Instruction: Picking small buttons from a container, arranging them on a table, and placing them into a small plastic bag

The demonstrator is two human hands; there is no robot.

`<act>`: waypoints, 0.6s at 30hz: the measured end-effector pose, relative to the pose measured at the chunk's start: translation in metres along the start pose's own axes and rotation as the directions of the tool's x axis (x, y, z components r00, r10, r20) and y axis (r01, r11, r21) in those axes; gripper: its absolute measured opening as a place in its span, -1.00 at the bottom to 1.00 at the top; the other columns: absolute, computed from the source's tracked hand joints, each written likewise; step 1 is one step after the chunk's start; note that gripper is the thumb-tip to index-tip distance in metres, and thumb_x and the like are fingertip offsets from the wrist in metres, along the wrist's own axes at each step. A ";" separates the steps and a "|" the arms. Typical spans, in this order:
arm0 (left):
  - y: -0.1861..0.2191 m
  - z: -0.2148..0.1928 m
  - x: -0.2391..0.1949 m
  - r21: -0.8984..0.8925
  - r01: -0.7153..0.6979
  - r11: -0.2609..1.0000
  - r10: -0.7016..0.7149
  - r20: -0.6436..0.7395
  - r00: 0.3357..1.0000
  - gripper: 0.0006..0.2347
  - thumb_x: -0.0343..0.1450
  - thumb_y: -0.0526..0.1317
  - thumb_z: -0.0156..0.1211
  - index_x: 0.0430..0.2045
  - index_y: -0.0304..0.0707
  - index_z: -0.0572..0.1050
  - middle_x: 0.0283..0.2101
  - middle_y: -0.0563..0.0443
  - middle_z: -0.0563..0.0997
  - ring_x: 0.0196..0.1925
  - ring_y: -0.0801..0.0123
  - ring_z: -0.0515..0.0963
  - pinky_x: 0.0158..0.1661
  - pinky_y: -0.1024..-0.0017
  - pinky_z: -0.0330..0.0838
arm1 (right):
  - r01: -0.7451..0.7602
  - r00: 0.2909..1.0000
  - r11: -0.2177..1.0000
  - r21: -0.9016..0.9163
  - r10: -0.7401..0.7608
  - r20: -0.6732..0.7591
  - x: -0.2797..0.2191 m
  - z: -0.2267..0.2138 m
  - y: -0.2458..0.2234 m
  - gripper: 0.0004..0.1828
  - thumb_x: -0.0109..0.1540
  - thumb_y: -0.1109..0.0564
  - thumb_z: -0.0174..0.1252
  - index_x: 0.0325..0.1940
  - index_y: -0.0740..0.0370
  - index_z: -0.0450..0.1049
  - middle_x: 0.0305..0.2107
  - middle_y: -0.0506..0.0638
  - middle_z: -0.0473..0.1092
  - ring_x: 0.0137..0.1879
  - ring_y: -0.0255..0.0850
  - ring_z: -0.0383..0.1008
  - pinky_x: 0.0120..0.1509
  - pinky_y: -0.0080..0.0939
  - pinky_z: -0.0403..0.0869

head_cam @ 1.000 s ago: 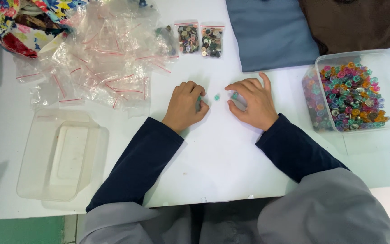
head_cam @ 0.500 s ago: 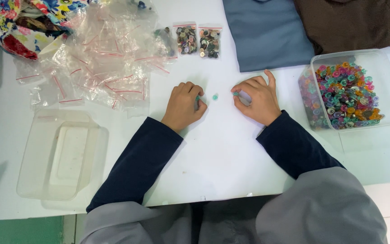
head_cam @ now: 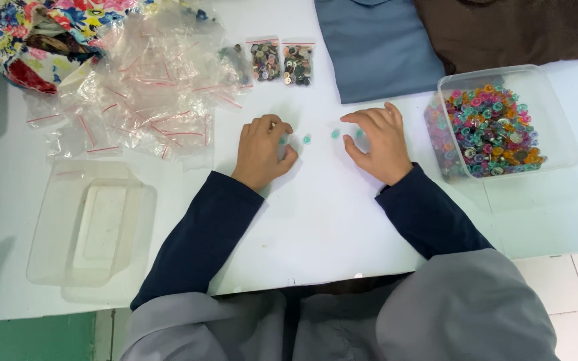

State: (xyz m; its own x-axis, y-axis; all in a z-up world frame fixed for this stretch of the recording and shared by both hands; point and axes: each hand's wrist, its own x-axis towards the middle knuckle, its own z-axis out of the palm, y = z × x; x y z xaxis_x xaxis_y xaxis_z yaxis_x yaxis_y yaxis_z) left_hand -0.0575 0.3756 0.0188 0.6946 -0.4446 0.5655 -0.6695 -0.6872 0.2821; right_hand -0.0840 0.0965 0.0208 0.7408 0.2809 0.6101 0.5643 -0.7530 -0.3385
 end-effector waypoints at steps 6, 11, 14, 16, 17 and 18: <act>0.078 -0.047 0.060 -0.222 -0.104 0.970 0.063 -0.181 0.981 -0.79 0.33 -0.21 0.22 -0.18 -0.06 0.49 -0.03 -0.01 0.42 0.03 0.05 0.47 0.01 0.19 0.33 | 0.009 0.984 0.998 0.064 0.003 -0.180 -0.004 -0.132 -0.037 -0.77 0.31 0.20 0.27 0.06 0.22 0.57 -0.04 0.09 0.46 0.13 0.04 0.36 0.40 0.10 0.21; 0.171 -0.031 0.125 -0.396 -0.220 0.891 0.241 0.002 0.971 -0.77 0.40 -0.21 0.17 -0.11 -0.29 0.44 -0.03 -0.16 0.47 -0.04 0.01 0.49 -0.01 0.15 0.37 | -0.133 0.985 0.981 -0.140 0.115 -0.125 -0.012 -0.220 -0.010 -0.77 0.43 0.28 0.25 0.16 0.41 0.52 0.06 0.23 0.50 0.21 0.14 0.42 0.30 0.07 0.40; 0.208 0.038 0.149 -0.356 -0.232 0.905 0.298 0.144 0.944 -0.68 0.34 -0.19 0.25 -0.07 -0.31 0.45 -0.04 -0.17 0.51 -0.05 -0.04 0.53 -0.07 0.13 0.45 | -0.307 0.945 0.945 -0.110 0.317 0.085 -0.020 -0.240 0.028 -0.54 0.35 0.16 0.26 0.32 0.32 0.42 0.19 0.18 0.42 0.25 0.06 0.39 0.20 0.06 0.44; 0.225 0.087 0.163 -0.304 -0.251 0.919 0.320 0.203 0.925 -0.65 0.29 -0.21 0.31 -0.07 -0.29 0.46 -0.08 -0.14 0.54 -0.06 -0.01 0.55 -0.11 0.13 0.48 | -0.432 0.876 0.901 -0.050 0.432 0.213 -0.024 -0.238 0.054 -0.37 0.25 0.09 0.26 0.40 0.26 0.34 0.27 0.15 0.35 0.31 -0.01 0.36 0.21 0.04 0.42; 0.232 0.111 0.170 -0.228 -0.240 0.944 0.295 0.255 0.921 -0.60 0.22 -0.13 0.41 -0.12 -0.28 0.48 -0.13 -0.14 0.56 -0.11 -0.01 0.57 -0.15 0.13 0.50 | -0.428 0.839 0.902 -0.062 0.422 0.345 -0.027 -0.233 0.069 -0.20 0.15 0.05 0.32 0.45 0.23 0.26 0.31 0.17 0.31 0.34 0.03 0.32 0.30 0.04 0.33; 0.238 0.135 0.174 -0.150 -0.230 0.962 0.266 0.306 0.914 -0.54 0.15 -0.05 0.51 -0.17 -0.26 0.49 -0.19 -0.13 0.58 -0.15 -0.01 0.59 -0.20 0.13 0.52 | -0.425 0.783 0.902 -0.072 0.407 0.471 -0.031 -0.227 0.084 -0.02 0.04 0.02 0.37 0.51 0.19 0.17 0.34 0.19 0.26 0.36 0.07 0.28 0.38 0.05 0.24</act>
State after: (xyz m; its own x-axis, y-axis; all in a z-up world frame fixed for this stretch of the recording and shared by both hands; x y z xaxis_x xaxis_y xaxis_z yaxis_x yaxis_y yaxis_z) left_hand -0.0604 0.0570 0.0795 0.5375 -0.7652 0.3545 -0.8428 -0.4726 0.2576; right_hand -0.1426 -0.1104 0.1362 0.9810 0.1942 0.0022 0.1677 -0.8416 -0.5134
